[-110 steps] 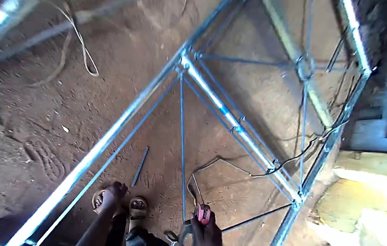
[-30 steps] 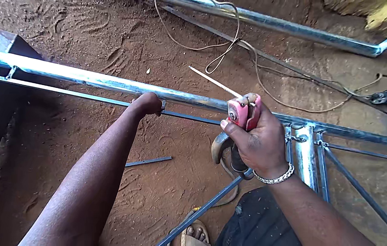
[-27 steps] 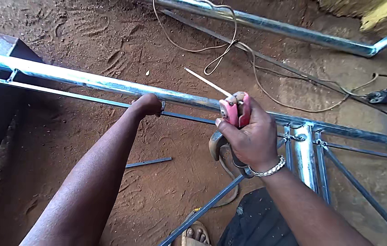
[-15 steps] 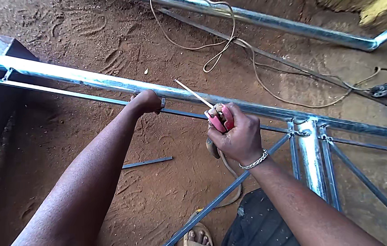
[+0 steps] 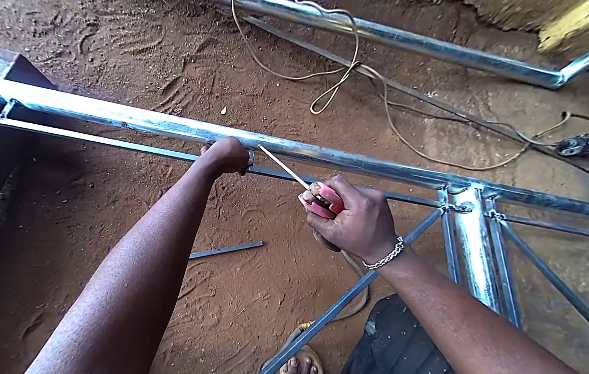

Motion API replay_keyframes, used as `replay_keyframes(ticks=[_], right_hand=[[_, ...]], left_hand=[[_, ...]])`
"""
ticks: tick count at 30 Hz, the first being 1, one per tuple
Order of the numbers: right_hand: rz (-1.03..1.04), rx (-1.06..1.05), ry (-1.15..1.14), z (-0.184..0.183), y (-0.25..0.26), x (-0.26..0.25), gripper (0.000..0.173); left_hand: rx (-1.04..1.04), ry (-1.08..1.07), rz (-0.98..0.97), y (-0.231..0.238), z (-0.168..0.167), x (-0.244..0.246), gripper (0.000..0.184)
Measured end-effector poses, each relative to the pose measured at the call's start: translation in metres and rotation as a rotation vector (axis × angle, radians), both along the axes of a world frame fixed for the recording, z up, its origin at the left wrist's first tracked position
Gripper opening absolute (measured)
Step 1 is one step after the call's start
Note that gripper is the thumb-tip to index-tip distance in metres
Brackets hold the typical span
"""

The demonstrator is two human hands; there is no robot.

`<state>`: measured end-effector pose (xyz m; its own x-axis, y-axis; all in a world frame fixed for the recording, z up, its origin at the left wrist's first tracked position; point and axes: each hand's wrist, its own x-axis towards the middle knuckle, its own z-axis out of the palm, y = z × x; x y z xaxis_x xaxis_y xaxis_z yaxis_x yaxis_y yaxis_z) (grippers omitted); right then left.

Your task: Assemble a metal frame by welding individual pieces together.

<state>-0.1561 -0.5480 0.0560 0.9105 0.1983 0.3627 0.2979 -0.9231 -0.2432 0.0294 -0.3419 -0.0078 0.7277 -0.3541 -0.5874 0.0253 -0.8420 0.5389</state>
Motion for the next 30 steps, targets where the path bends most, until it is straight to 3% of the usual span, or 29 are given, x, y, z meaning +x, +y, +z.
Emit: replay_keyframes(ticks=[30], right_hand=[[0.045, -0.021, 0.013, -0.009, 0.0042, 0.0032, 0.034]], left_hand=[[0.018, -0.003, 0.02, -0.0021, 0.0047, -0.0029, 0.026]])
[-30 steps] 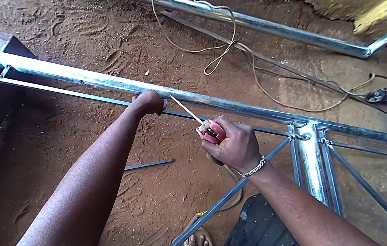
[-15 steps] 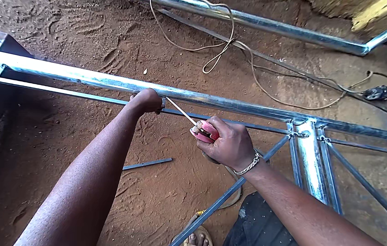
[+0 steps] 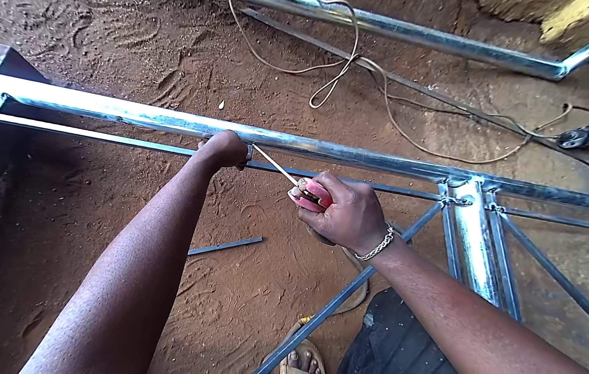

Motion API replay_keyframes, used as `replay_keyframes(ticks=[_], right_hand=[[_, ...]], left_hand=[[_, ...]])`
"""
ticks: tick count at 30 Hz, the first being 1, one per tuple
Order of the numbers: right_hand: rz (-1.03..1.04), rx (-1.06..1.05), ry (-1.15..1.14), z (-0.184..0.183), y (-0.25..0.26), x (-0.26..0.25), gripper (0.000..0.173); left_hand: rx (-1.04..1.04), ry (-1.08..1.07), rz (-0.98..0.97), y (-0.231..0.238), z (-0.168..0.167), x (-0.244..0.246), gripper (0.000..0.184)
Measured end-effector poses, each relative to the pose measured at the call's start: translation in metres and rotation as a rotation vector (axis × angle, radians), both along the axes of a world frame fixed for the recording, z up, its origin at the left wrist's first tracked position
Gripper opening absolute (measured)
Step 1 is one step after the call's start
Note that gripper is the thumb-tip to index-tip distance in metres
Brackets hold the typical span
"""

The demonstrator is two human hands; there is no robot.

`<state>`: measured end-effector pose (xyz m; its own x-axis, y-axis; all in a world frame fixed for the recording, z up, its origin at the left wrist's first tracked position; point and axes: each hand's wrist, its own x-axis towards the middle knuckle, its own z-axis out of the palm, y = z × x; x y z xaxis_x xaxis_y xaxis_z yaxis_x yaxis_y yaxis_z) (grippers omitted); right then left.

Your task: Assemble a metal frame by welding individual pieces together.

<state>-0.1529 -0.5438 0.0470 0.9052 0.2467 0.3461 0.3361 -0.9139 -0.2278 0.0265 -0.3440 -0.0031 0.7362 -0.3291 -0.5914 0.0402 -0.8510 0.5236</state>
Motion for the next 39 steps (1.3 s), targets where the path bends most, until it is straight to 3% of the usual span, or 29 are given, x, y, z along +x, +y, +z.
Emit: replay_keyframes(ticks=[39], right_hand=[[-0.017, -0.005, 0.01, 0.0012, 0.0023, -0.0003, 0.033]], left_hand=[[0.011, -0.003, 0.019, -0.0012, 0.003, -0.0008, 0.024]])
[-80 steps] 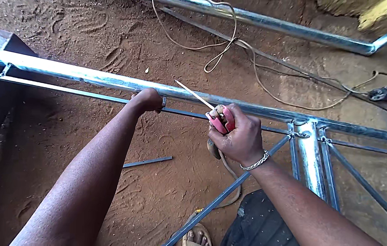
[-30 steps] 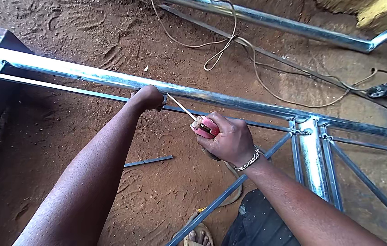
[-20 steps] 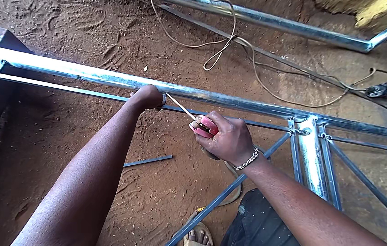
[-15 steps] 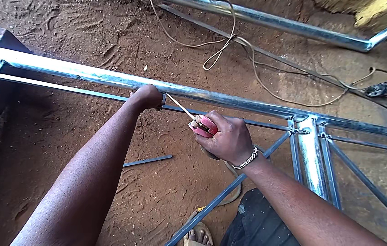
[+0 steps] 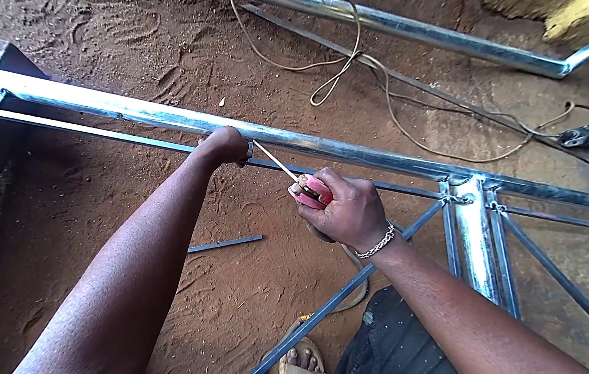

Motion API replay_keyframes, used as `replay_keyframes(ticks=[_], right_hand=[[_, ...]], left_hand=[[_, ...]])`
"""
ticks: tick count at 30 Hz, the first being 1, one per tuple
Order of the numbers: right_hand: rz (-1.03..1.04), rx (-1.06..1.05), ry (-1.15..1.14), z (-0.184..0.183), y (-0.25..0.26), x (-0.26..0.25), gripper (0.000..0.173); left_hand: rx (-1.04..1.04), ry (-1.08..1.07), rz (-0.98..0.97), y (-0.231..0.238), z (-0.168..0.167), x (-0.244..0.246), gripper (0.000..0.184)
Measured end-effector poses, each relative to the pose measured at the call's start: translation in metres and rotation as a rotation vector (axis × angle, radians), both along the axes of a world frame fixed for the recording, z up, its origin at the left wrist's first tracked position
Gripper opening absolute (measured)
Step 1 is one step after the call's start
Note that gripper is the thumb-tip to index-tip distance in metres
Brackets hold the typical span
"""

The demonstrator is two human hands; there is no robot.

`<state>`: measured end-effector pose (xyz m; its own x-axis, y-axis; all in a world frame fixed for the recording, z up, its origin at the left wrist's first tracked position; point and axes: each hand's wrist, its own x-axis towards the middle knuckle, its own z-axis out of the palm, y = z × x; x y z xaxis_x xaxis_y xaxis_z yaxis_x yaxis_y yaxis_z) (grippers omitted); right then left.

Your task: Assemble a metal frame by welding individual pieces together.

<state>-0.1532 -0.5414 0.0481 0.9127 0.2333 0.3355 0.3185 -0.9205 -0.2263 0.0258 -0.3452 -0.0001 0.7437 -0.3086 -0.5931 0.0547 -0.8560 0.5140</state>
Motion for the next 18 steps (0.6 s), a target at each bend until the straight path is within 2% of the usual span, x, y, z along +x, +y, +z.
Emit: replay_keyframes(ticks=[18], right_hand=[[-0.001, -0.009, -0.004, -0.0008, 0.0, 0.0008, 0.034]], left_hand=[[-0.015, 0.005, -0.015, 0.0004, 0.0001, 0.0005, 0.024]])
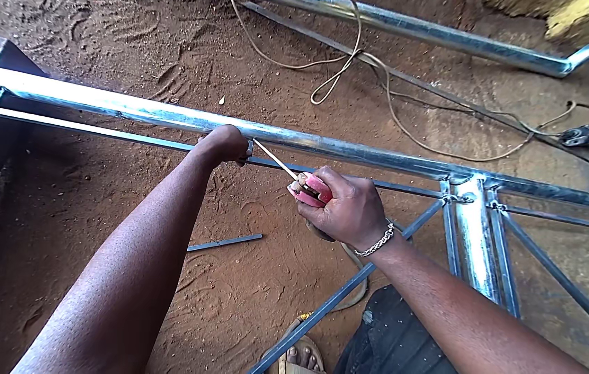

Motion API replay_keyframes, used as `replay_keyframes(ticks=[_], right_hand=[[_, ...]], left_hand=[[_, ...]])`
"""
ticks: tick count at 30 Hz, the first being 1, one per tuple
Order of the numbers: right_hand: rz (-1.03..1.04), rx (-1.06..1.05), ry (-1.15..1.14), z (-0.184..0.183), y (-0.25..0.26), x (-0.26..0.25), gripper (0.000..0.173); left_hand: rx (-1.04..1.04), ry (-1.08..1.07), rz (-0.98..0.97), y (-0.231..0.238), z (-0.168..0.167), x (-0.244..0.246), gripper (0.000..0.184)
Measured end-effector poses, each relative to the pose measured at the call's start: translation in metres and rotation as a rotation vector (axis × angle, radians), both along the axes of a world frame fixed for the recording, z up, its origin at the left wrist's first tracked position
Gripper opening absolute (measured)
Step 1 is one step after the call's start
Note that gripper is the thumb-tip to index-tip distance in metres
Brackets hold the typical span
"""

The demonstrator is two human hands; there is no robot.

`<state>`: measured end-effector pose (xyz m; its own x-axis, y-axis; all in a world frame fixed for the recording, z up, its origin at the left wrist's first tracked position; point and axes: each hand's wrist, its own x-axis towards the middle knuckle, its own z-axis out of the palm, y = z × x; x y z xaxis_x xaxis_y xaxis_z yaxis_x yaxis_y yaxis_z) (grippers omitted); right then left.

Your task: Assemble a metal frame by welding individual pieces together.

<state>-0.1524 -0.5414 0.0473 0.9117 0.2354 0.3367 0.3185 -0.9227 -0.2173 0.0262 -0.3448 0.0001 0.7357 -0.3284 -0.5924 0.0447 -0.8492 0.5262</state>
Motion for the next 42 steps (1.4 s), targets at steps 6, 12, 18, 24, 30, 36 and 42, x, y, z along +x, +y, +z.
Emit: replay_keyframes(ticks=[6, 12, 18, 24, 30, 36, 42], right_hand=[[0.014, -0.006, -0.006, 0.0, 0.0, 0.0, 0.035], [0.011, -0.004, 0.0, 0.0, 0.002, 0.0, 0.035], [0.002, -0.015, 0.004, 0.0, 0.003, 0.0, 0.035], [-0.013, -0.012, 0.001, 0.001, 0.004, 0.0, 0.033], [-0.016, -0.017, 0.007, 0.004, 0.005, -0.001, 0.034], [-0.003, -0.015, -0.002, 0.003, 0.004, -0.001, 0.035], [-0.021, -0.016, 0.016, 0.002, 0.004, -0.002, 0.037]], left_hand=[[-0.008, 0.0, 0.015, 0.001, 0.002, -0.002, 0.02], [-0.008, -0.003, 0.003, 0.001, 0.004, -0.003, 0.021], [-0.009, -0.01, 0.004, 0.001, 0.0, -0.001, 0.025], [-0.008, -0.004, -0.003, 0.001, 0.0, -0.001, 0.019], [0.003, -0.002, -0.013, 0.0, 0.004, -0.002, 0.02], [-0.028, 0.005, 0.022, 0.001, 0.004, -0.003, 0.017], [0.006, -0.035, -0.015, 0.001, 0.017, -0.013, 0.016]])
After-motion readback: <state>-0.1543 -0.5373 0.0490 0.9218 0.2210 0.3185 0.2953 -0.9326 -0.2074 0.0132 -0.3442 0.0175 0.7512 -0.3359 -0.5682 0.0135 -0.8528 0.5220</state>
